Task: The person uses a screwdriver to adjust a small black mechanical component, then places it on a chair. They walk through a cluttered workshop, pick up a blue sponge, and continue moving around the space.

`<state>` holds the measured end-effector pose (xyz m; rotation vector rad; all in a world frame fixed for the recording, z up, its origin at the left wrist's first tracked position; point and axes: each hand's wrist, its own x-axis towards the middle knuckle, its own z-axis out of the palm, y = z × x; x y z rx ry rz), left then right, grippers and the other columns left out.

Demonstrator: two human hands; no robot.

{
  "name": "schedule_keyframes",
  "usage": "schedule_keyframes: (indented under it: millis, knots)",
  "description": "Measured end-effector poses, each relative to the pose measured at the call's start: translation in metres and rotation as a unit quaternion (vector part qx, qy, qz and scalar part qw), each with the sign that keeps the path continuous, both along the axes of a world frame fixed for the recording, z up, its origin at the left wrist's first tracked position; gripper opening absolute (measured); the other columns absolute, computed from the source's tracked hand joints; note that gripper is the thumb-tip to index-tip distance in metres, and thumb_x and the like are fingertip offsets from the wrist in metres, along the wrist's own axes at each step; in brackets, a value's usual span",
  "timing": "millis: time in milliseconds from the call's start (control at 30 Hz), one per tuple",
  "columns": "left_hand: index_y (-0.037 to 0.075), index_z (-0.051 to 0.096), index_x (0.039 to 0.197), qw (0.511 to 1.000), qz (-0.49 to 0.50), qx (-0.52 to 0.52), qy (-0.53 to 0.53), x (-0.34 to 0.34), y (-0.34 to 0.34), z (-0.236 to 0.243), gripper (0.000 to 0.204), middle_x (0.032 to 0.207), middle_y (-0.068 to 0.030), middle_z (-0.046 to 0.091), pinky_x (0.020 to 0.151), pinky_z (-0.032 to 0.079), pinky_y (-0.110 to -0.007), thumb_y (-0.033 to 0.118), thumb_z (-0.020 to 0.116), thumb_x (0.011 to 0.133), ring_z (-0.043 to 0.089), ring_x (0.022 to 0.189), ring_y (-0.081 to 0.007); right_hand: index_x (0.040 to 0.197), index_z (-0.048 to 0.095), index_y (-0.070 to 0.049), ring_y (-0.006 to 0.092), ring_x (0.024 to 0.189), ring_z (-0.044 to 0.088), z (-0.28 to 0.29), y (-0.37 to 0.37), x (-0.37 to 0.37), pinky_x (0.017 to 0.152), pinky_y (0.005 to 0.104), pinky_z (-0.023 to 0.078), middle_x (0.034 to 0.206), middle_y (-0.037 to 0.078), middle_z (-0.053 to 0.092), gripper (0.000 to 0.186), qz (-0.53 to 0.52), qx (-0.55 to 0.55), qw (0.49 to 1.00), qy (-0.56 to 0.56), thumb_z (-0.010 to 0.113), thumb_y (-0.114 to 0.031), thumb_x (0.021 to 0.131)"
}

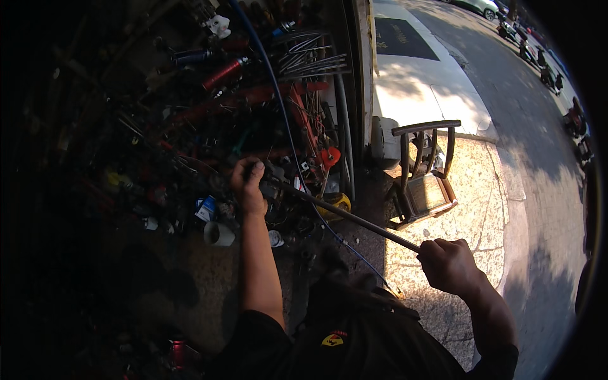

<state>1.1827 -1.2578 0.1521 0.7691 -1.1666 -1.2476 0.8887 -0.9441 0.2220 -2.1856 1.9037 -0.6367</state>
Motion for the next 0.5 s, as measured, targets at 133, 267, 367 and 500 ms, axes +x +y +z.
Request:
schedule_keyframes:
  millis: [133, 267, 367, 500]
  knots:
    - [0.004, 0.061, 0.098, 0.997, -0.051, 0.040, 0.031, 0.005, 0.003, 0.008, 0.021, 0.091, -0.0034, 0.061, 0.076, 0.049, -0.029, 0.015, 0.070, 0.082, 0.057, 0.084, -0.0151, 0.081, 0.057, -0.008, 0.0285, 0.048, 0.057, 0.008, -0.003, -0.006, 0.043, 0.0386, 0.046, 0.060, 0.008, 0.055, 0.013, 0.009, 0.003, 1.000, -0.012, 0.069, -0.012, 0.081]
    - [0.004, 0.061, 0.097, 0.999, -0.042, 0.026, 0.023, 0.007, -0.003, 0.003, 0.020, 0.091, -0.0031, 0.061, 0.077, 0.048, -0.029, 0.015, 0.070, 0.082, 0.057, 0.084, -0.0145, 0.080, 0.056, -0.008, 0.0282, 0.049, 0.058, 0.009, -0.002, -0.003, 0.043, 0.0381, 0.046, 0.061, 0.008, 0.055, 0.014, 0.006, 0.016, 1.000, -0.011, 0.068, -0.012, 0.081]
    - [0.004, 0.061, 0.097, 1.000, -0.015, 0.001, 0.000, 0.006, -0.005, 0.001, 0.020, 0.091, -0.0027, 0.060, 0.078, 0.047, -0.028, 0.015, 0.070, 0.082, 0.056, 0.084, -0.0143, 0.080, 0.055, -0.008, 0.0287, 0.050, 0.058, 0.005, -0.001, 0.004, 0.044, 0.0388, 0.046, 0.061, 0.009, 0.055, 0.013, 0.006, 0.024, 1.000, -0.008, 0.068, -0.011, 0.082]
    - [0.003, 0.062, 0.096, 0.998, 0.038, -0.020, -0.038, 0.000, 0.000, -0.004, 0.021, 0.091, -0.0026, 0.060, 0.080, 0.045, -0.028, 0.016, 0.071, 0.082, 0.055, 0.084, -0.0145, 0.080, 0.055, -0.008, 0.0303, 0.050, 0.058, -0.008, -0.001, 0.015, 0.044, 0.0402, 0.047, 0.061, 0.009, 0.055, 0.011, -0.001, 0.022, 0.999, -0.040, 0.066, -0.010, 0.079]
